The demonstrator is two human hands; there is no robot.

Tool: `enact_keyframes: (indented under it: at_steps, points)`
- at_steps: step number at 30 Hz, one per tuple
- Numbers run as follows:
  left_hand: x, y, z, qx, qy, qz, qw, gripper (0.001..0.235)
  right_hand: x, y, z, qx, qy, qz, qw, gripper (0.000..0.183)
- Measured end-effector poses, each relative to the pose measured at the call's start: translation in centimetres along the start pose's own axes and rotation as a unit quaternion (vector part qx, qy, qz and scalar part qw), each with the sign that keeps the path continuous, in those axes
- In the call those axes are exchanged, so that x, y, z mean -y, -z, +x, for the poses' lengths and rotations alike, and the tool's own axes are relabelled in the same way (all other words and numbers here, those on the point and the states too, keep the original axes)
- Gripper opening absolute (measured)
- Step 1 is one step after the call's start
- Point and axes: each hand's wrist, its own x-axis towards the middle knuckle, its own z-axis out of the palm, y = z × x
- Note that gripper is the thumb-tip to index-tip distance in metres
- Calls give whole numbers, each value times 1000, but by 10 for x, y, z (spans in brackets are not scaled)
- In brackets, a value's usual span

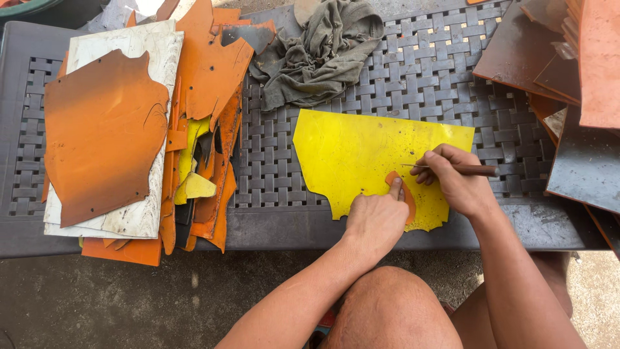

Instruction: The person uses a knife to cut a small orange leather piece on a yellow cutting mat. They repeatedly reposition the piece and trim its edges while seated at a woven table with other leather scraps nearby.

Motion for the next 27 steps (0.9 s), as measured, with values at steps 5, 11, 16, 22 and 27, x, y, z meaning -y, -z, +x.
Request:
enact_keyframes:
  at_steps: [5,11,16,22,27]
  points:
    - [2,0,-2,-13,2,-11,1000,56,-2,-3,6,17,-2,-40,999,32]
    - [5,-1,-2,2,0,-21,1000,57,5,-8,-2,25,19,-102,994,32]
    - [7,-6,-3,-20,4,-36,999,54,22,-13,-23,7,30,-229,973,30]
    - [9,-6,-2,-2,22,-52,998,48,33,-24,-76,-64,68,-310,946,27]
    - [8,-5,-3,-51,10,-56,997,53,23,-60,-126,-131,221,-380,888,19]
